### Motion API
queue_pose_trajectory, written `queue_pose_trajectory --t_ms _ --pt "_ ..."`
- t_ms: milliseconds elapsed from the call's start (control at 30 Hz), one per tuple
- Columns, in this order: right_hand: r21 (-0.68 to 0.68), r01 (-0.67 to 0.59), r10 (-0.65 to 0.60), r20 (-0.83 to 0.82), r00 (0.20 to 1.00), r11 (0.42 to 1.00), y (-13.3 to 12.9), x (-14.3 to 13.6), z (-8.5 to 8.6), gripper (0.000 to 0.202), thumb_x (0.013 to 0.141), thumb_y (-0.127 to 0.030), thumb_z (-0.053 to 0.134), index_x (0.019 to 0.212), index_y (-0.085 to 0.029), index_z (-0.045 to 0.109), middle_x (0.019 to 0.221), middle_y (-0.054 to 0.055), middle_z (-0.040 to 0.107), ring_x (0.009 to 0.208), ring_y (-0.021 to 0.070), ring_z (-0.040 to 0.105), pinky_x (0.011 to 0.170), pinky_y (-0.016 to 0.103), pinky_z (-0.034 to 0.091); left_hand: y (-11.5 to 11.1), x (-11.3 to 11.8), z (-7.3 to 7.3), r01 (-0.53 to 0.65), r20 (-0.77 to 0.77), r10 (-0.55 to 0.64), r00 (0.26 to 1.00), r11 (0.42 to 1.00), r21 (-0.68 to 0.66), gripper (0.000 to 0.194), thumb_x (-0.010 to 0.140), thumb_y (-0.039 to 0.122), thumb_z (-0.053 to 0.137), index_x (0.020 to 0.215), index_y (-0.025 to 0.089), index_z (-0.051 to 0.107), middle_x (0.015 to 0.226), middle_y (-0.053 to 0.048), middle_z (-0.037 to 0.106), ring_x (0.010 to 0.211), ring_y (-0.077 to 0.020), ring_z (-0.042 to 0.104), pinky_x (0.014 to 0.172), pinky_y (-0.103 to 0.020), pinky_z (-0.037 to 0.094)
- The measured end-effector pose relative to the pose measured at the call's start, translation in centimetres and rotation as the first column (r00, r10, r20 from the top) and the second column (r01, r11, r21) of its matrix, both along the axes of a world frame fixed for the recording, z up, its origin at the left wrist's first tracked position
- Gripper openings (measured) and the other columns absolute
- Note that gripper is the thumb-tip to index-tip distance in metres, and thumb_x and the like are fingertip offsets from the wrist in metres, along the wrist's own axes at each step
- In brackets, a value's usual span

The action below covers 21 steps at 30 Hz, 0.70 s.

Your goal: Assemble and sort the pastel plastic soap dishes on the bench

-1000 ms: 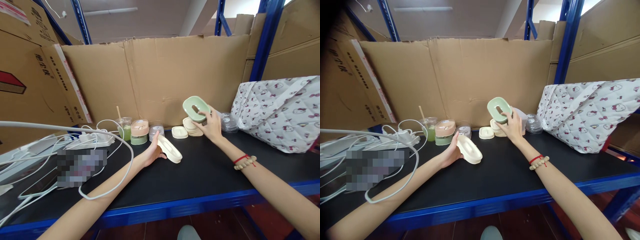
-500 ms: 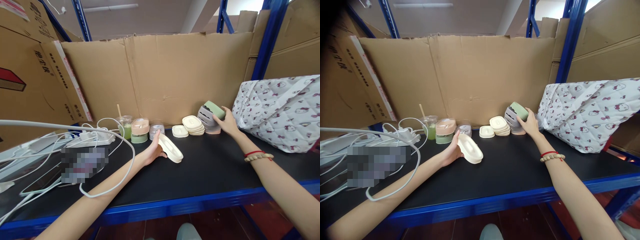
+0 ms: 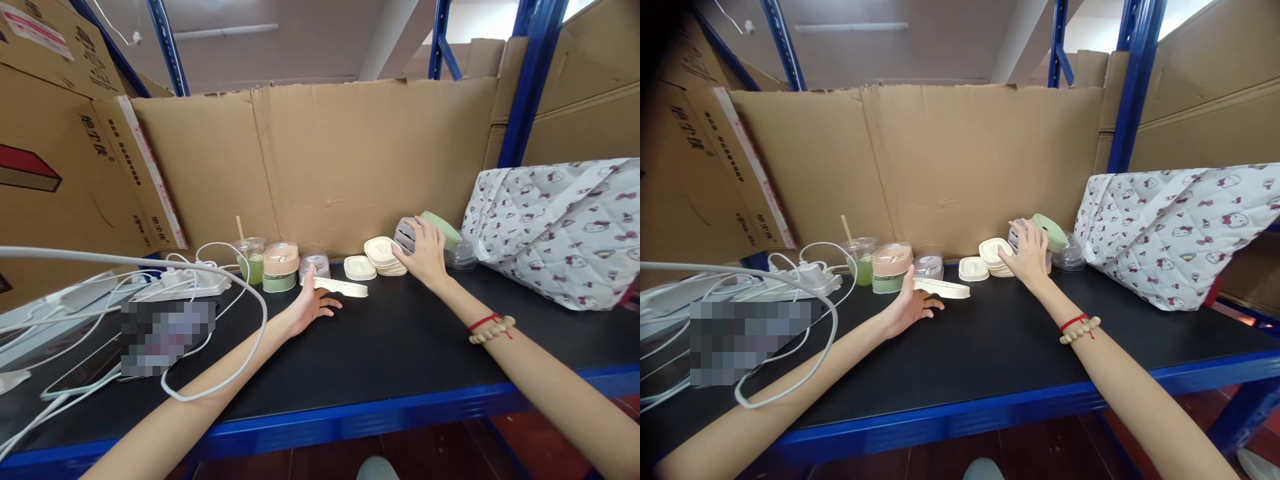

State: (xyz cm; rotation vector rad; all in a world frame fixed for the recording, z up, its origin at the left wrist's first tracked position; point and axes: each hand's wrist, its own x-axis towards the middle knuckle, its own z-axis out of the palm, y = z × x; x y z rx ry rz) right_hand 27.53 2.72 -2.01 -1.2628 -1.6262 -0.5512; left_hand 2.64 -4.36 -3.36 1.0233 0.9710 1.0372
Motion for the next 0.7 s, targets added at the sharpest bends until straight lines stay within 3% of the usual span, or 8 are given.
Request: queue_pose_trajectory --t_ms 133,333,533,700 --pt "-0.086 0.165 -0.178 -0.168 0.97 0.982 0.1 0.9 0.2 0.059 0.076 -0.042 0.047 0.125 -0.01 0.041 0.133 0.024 0.035 0.127 0.0406 0.024 0.097 0.066 0.015 -0.1 0.1 0.1 0.007 0.008 -0.007 1.0 1.0 0.006 0.064 0.082 0.071 0.026 0.105 0.014 0.045 0.114 -0.015 0.048 0.065 -0.0141 0.056 0.049 -0.023 0.039" --pt "-0.249 0.264 -0.344 -0.376 0.861 0.932 -0.3 4.2 1.4 0.048 0.076 -0.032 0.044 0.116 -0.007 0.051 0.111 0.024 0.051 0.11 0.0407 0.043 0.094 0.064 0.025 -0.3 0.3 0.3 0.022 -0.014 -0.022 1.0 1.0 0.002 0.065 0.081 0.072 0.026 0.09 0.013 0.051 0.103 -0.013 0.053 0.067 -0.0144 0.056 0.048 -0.022 0.037" --pt "-0.193 0.271 -0.328 -0.392 0.86 0.943 0.3 5.3 1.3 0.041 0.072 -0.039 0.051 0.099 -0.011 0.065 0.099 0.02 0.06 0.095 0.0375 0.053 0.08 0.055 0.041 -0.4 0.3 0.4 0.057 -0.021 -0.057 0.998 0.998 0.005 0.067 0.084 0.071 0.021 0.086 0.012 0.053 0.094 -0.011 0.057 0.068 -0.0136 0.055 0.048 -0.02 0.036" --pt "-0.223 0.283 -0.352 -0.392 0.85 0.933 -0.2 5.2 1.9 0.037 0.073 -0.04 0.053 0.095 -0.014 0.068 0.094 0.015 0.065 0.093 0.0351 0.057 0.083 0.051 0.041 0.0 0.1 -0.1 0.075 -0.039 -0.074 0.997 0.997 0.025 0.068 0.083 0.072 0.018 0.08 0.013 0.051 0.089 -0.011 0.059 0.065 -0.0133 0.053 0.05 -0.02 0.036"
